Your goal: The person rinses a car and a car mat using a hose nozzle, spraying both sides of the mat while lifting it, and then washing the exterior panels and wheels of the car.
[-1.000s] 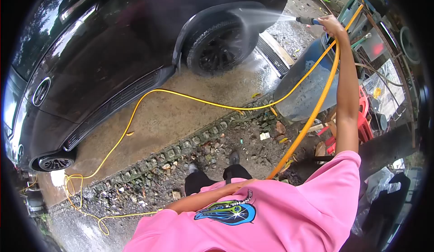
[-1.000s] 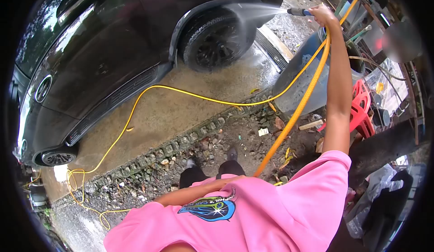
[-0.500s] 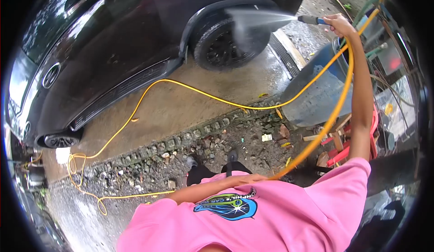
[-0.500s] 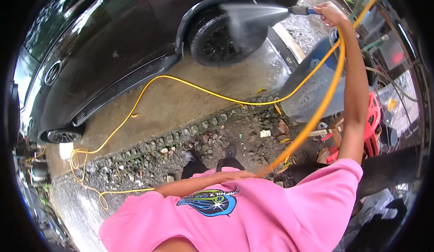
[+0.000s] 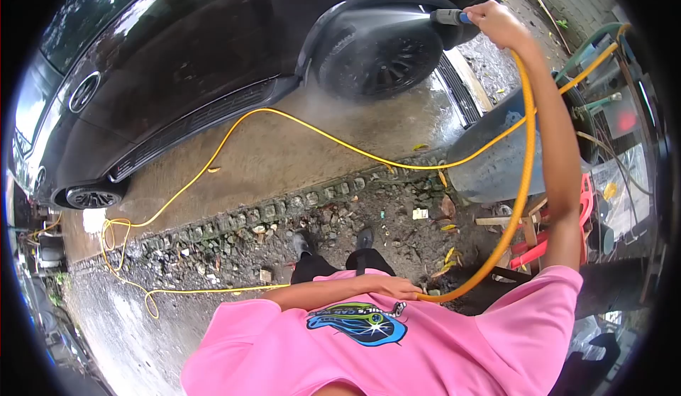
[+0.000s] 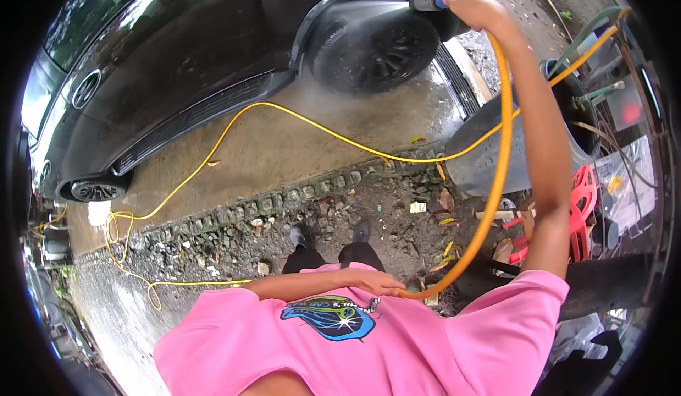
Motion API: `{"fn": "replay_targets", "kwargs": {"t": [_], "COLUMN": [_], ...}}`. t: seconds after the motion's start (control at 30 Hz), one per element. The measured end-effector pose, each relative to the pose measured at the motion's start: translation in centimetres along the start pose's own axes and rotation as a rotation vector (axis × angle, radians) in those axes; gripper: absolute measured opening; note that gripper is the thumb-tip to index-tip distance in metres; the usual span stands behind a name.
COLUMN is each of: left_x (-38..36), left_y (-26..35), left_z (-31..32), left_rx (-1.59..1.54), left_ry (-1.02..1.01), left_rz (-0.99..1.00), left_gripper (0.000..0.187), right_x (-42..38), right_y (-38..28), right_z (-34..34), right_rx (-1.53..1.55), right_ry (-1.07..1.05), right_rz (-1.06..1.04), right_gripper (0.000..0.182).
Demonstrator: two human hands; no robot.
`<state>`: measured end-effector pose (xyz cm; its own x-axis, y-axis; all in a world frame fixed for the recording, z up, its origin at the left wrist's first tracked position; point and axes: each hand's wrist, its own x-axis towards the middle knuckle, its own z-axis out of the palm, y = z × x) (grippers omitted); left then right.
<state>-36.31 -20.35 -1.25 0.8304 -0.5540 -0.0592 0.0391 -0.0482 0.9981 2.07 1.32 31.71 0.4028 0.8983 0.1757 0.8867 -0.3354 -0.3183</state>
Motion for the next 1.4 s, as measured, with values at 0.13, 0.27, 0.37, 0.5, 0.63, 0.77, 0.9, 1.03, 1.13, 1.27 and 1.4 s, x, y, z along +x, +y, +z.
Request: {"fn": "replay_targets", "kwargs": {"t": [0.13, 0.27, 0.37, 0.5, 0.63, 0.77, 0.9, 1.03, 1.13, 1.27, 1.4], "left_x": [-2.8, -7.4, -12.1, -18.1, -22.0, -23.9, -24.3, -23.9, -23.0, -22.1, -20.4], "left_y": [-4.1, -7.0, -10.6, -10.3, -13.2, -11.2, -14.5, -14.0, -12.4, -11.7, -12.5], "left_z": [1.7, 2.9, 5.0, 7.5, 7.8, 5.8, 5.9, 4.7, 3.2, 1.5, 0.7], "left_rx": [-0.121, -0.376, -0.41, -0.642, -0.779, -1.052, -1.003, -0.944, -0.976, -0.954, -0.927], "left_ry": [0.107, 0.154, 0.26, 0.176, 0.598, 0.919, 1.027, 1.093, 1.131, 1.223, 1.212], "left_rz": [0.029, -0.056, -0.004, 0.077, 0.1, -0.051, -0.313, -0.338, -0.329, -0.393, -0.364], "left_gripper": [0.035, 0.031, 0.028, 0.02, 0.036, 0.054, 0.055, 0.054, 0.055, 0.054, 0.055], "right_x": [-0.5, 0.3, -1.4, -5.1, -9.3, -10.8, -12.1, -10.7, -9.5, -8.0, -7.1], "right_y": [-4.3, -5.2, -9.1, -13.1, -20.8, -23.4, -30.5, -29.2, -27.8, -27.8, -26.9], "right_z": [6.7, 13.7, 18.3, 28.3, 34.9, 47.0, 42.6, 48.2, 49.3, 47.7, 47.4], "right_rx": [0.098, 0.09, 0.351, 0.667, 1.061, 0.459, 0.805, 0.718, 0.678, 0.675, 0.732], "right_ry": [-0.123, -0.052, -0.037, 0.171, 0.052, 0.596, 0.267, 0.342, 0.417, 0.311, 0.309], "right_rz": [0.133, 0.141, 0.348, 0.546, 0.701, 0.285, 0.598, 0.526, 0.454, 0.461, 0.502], "right_gripper": [0.025, 0.027, 0.034, 0.037, 0.046, 0.042, 0.041, 0.033, 0.03, 0.029, 0.028]}}
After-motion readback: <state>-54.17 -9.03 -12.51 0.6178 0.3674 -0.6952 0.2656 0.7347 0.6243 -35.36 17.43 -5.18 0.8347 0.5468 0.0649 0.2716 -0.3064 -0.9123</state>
